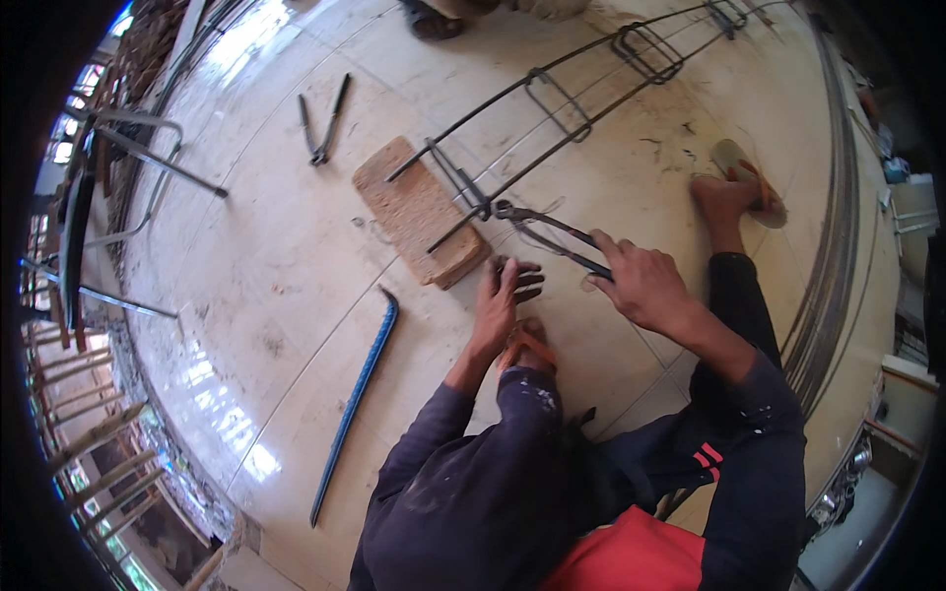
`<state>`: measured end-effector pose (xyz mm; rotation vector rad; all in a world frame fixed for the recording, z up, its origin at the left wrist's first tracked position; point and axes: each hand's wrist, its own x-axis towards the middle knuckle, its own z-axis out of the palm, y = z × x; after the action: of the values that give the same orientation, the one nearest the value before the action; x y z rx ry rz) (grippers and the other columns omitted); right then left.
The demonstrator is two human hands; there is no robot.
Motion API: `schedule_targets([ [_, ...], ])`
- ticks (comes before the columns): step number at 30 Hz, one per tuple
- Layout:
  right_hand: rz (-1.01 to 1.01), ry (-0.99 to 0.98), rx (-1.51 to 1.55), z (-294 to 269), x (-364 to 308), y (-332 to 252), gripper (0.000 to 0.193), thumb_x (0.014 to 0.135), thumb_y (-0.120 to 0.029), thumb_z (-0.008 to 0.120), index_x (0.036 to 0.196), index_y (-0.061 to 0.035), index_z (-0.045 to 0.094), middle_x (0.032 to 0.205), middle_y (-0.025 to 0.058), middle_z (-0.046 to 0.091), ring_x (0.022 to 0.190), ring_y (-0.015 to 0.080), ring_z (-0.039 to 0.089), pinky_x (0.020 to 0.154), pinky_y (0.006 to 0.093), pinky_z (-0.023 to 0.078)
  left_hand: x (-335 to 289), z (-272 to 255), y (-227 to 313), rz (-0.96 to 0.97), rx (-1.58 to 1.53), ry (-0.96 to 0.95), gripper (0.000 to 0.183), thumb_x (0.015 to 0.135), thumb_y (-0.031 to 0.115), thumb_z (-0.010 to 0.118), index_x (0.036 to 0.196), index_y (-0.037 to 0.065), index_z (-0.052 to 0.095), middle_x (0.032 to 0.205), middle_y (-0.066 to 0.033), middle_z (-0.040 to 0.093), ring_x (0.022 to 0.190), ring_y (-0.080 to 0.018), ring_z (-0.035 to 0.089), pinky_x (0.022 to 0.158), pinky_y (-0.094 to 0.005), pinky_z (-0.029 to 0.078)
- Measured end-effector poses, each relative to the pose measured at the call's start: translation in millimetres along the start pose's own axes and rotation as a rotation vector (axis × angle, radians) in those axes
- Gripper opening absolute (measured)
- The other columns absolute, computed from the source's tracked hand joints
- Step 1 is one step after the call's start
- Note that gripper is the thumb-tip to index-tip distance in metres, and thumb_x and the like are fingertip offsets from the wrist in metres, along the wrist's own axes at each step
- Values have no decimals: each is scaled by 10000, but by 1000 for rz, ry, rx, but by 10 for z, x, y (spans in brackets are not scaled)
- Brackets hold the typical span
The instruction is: The person sits on the floor and uses pliers to twist wire ties around a metal frame structure. They repeatedly pick up wire, wrap it around the frame, and twist it to secure the components together.
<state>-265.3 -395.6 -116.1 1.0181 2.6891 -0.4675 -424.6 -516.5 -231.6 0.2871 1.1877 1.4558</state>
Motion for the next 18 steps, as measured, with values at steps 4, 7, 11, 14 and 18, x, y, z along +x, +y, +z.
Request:
schedule_targets([
  [4, -38, 118, -239, 228, 57, 62, 612, 815, -253, 632, 1339, -54, 386, 918, 167, 569, 758, 334, 645, 595, 417, 522, -239, 165, -17, 64, 133, -33, 257, 983, 234, 463, 1131, 25, 439, 1145, -145, 566, 1050, -231, 581, 879, -367, 490],
  [7, 42, 140, -186, 231, -63, 88, 606, 794, -221, 632, 1332, -44, 415, 931, 144, 552, 785, 290, 634, 589, 393, 523, -310, 450, -68, 234, 459, -205, 340, 945, 132, 520, 1248, 4, 436, 1255, -179, 521, 1143, -251, 532, 899, -343, 482],
  [11, -36, 342, -360, 469, 60, 48, 521, 790, -178, 577, 1279, -20, 489, 887, 98, 540, 872, 237, 561, 764, 370, 479, -339, 218, -61, 263, 715, -195, 502, 964, 214, 479, 1357, -60, 328, 1344, -223, 448, 1258, -274, 441, 957, -359, 447],
  [14, -122, 395, -456, 614, 196, -124, 542, 786, -167, 567, 1301, -28, 475, 901, 86, 542, 900, 230, 546, 815, 369, 438, -351, -12, 121, -52, 39, -94, 513, 984, 329, 434, 1331, -47, 400, 1310, -172, 503, 1233, -261, 478, 831, -335, 506],
  [18, -14, 347, -446, 490, 66, 27, 558, 791, -132, 512, 1342, -62, 453, 923, 55, 533, 860, 204, 548, 745, 321, 444, -30, -227, 383, -186, 514, -83, 517, 980, 394, 428, 1237, -45, 521, 1095, -144, 650, 940, -157, 620, 605, -278, 480],
])
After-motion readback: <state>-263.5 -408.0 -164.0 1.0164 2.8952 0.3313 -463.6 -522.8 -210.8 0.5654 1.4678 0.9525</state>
